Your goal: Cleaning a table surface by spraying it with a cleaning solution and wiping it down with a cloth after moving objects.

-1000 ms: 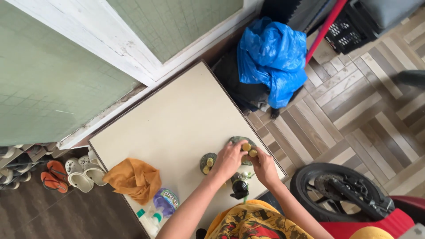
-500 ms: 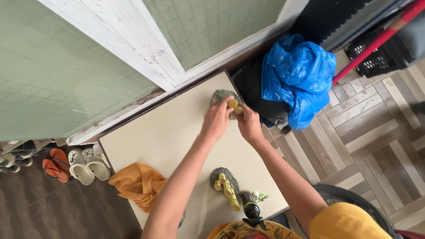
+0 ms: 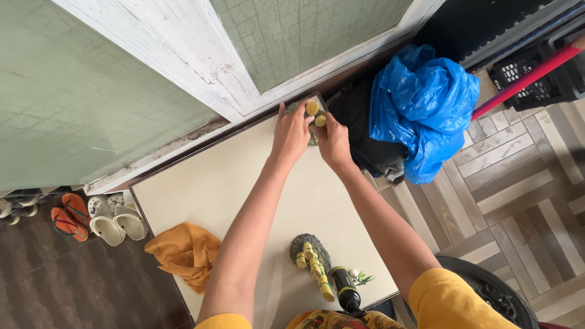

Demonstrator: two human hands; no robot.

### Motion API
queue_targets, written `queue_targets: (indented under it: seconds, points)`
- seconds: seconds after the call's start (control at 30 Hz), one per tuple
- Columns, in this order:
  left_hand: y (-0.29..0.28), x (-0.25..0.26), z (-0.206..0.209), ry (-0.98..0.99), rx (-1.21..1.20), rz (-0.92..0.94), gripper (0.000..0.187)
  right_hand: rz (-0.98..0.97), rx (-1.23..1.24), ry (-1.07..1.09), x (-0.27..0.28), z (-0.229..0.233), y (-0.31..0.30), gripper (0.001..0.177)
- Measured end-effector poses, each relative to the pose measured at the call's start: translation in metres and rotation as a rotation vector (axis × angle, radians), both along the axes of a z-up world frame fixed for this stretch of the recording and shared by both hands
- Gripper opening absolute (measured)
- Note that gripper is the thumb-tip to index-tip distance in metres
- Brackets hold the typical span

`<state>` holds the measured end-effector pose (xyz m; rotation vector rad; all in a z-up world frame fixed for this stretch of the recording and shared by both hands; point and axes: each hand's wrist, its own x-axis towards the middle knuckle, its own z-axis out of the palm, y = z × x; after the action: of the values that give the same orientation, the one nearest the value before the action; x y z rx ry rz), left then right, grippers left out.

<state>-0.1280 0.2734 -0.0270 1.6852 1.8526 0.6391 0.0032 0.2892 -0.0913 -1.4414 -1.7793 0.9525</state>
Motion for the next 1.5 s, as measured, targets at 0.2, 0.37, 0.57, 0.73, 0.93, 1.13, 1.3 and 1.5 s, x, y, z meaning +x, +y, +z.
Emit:
queue_targets:
  seconds: [0.2,0.37,0.57,0.73,0.93,1.13,1.3,1.5]
  points:
    - [0.021,0.003,-0.016,0.103,0.012,0.01,0.037,-0.023,-0.003,-0.037,0.001,-0.008,0.016,0.031]
    - [0.044,0.009,-0.06,0.099,-0.012,0.071,0.039,-0.035,-0.01,-0.111,0.003,-0.034,0.031,0.026]
    - [0.042,0.016,-0.055,0.021,-0.03,0.114,0.049,-0.012,-0.062,-0.088,-0.001,-0.005,0.03,0.025]
    - [0.001,0.015,-0.034,-0.084,0.017,0.088,0.064,0.074,-0.027,-0.029,0.007,0.017,0.009,0.054]
    - [-0.095,0.021,-0.037,-0.269,0.113,0.076,0.044,0.061,0.315,0.033,0.037,0.015,-0.05,0.063]
    - [-0.208,0.044,-0.046,-0.315,-0.014,0.089,0.038,0.173,0.133,0.006,0.068,0.049,-0.153,0.037]
    - [-0.295,0.064,-0.031,-0.352,-0.2,0.109,0.04,0.404,-0.14,0.02,0.092,0.044,-0.247,0.035]
    - [-0.363,0.068,-0.051,-0.255,-0.275,0.151,0.04,0.567,-0.3,-0.126,0.095,0.114,-0.312,0.043]
